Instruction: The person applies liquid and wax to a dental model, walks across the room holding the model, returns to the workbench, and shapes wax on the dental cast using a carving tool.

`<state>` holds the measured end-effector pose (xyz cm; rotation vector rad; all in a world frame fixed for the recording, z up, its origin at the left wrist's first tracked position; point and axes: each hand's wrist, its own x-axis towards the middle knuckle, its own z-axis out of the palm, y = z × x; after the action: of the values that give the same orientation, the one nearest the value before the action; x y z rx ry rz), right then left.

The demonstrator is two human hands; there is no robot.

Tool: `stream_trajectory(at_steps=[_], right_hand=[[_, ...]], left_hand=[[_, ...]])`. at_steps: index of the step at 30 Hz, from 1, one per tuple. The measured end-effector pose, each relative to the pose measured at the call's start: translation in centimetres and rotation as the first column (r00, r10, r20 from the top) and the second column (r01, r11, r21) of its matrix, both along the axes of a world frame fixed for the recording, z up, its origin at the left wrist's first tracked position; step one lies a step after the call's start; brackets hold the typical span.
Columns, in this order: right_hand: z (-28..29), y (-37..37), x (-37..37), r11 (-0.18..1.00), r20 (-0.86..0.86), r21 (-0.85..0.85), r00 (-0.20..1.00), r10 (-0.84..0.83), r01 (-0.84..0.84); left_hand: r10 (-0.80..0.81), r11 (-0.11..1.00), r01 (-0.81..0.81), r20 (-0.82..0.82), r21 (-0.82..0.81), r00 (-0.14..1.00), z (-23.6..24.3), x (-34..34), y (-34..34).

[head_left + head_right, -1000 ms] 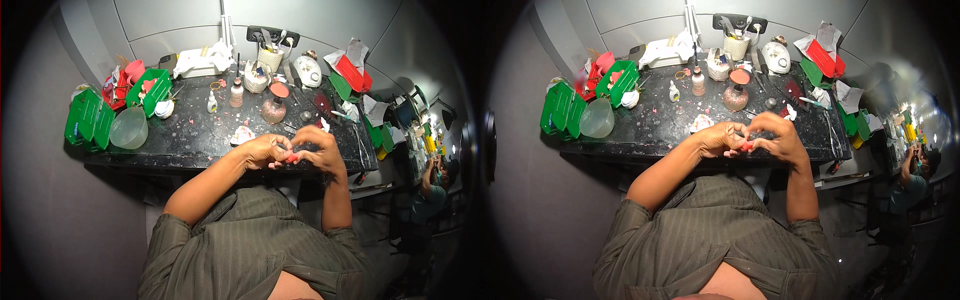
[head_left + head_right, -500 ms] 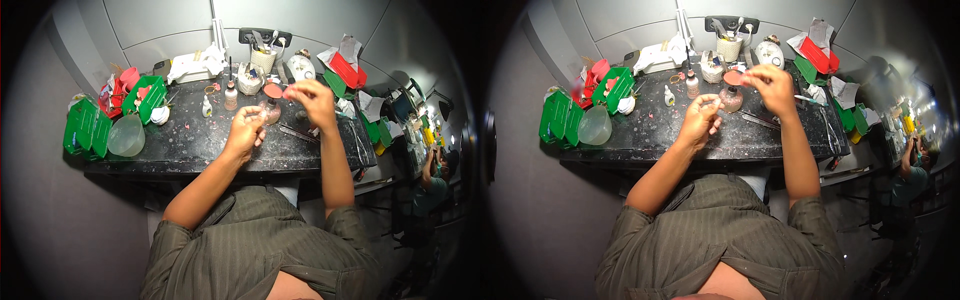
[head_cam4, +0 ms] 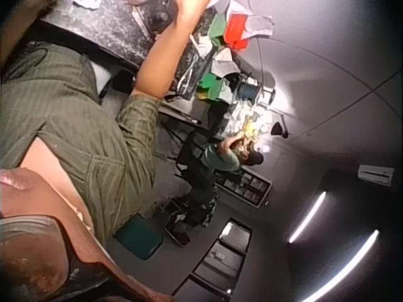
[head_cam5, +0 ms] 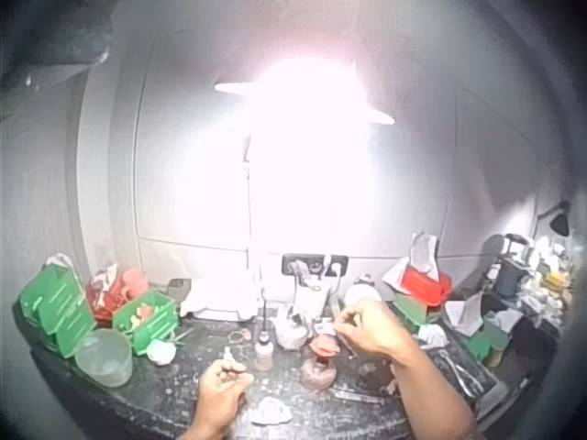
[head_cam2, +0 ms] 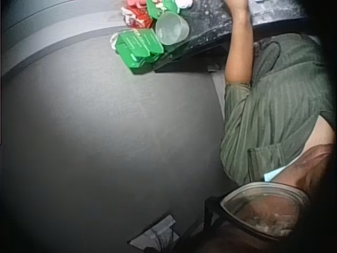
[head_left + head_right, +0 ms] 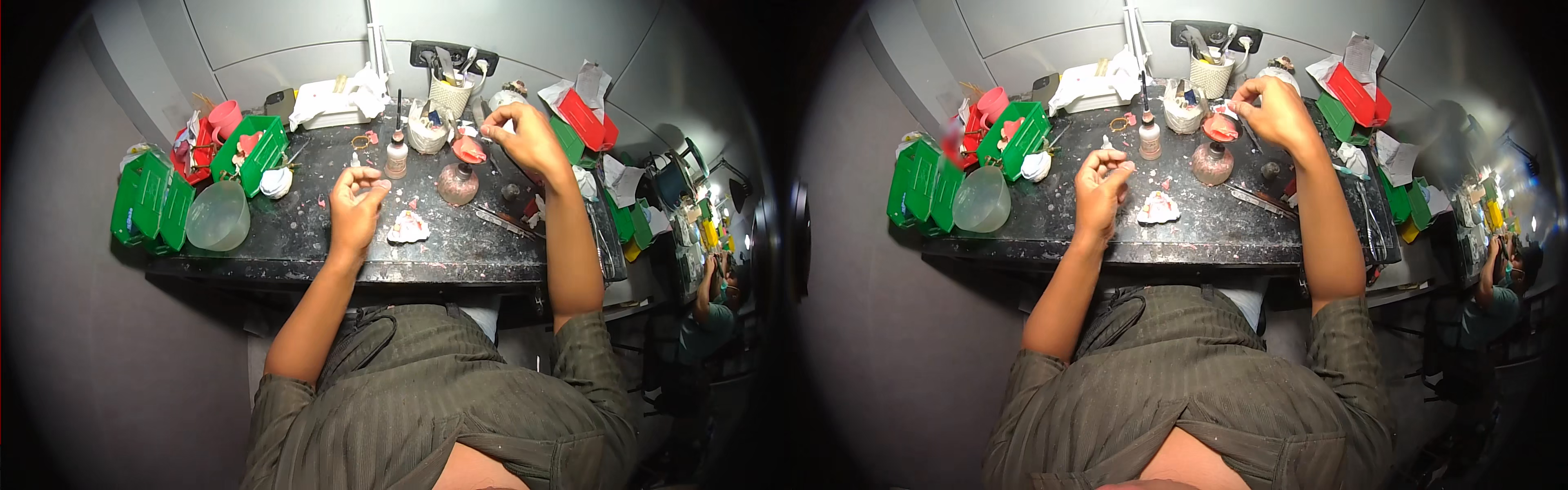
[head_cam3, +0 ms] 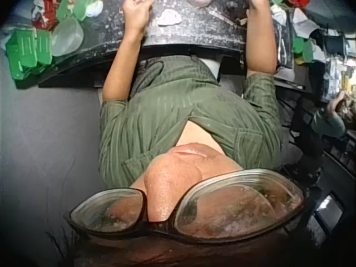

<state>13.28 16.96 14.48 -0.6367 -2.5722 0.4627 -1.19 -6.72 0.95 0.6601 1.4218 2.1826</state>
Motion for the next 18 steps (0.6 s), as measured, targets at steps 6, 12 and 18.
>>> stream_trajectory(at_steps=[6,12,18], right_hand=[[-6.3,-7.8,-1.5,0.922,0.215,-0.011,0.9,0.38,-0.387],[-11.9,-6.5,-5.0,0.948,0.337,0.072,0.902,0.269,-0.31],[-11.0,-8.1,-5.1,0.964,0.4,0.106,0.898,0.183,-0.244]], left_hand=[[-0.09,0.854,-0.271,-0.638,-0.445,0.765,0.0,-0.7,-0.6],[0.068,0.69,-0.628,-0.831,-0.36,0.551,1.9,-3.4,-4.3],[-0.034,0.549,-0.631,-0.77,-0.548,0.638,2.4,-5.4,-7.3]])
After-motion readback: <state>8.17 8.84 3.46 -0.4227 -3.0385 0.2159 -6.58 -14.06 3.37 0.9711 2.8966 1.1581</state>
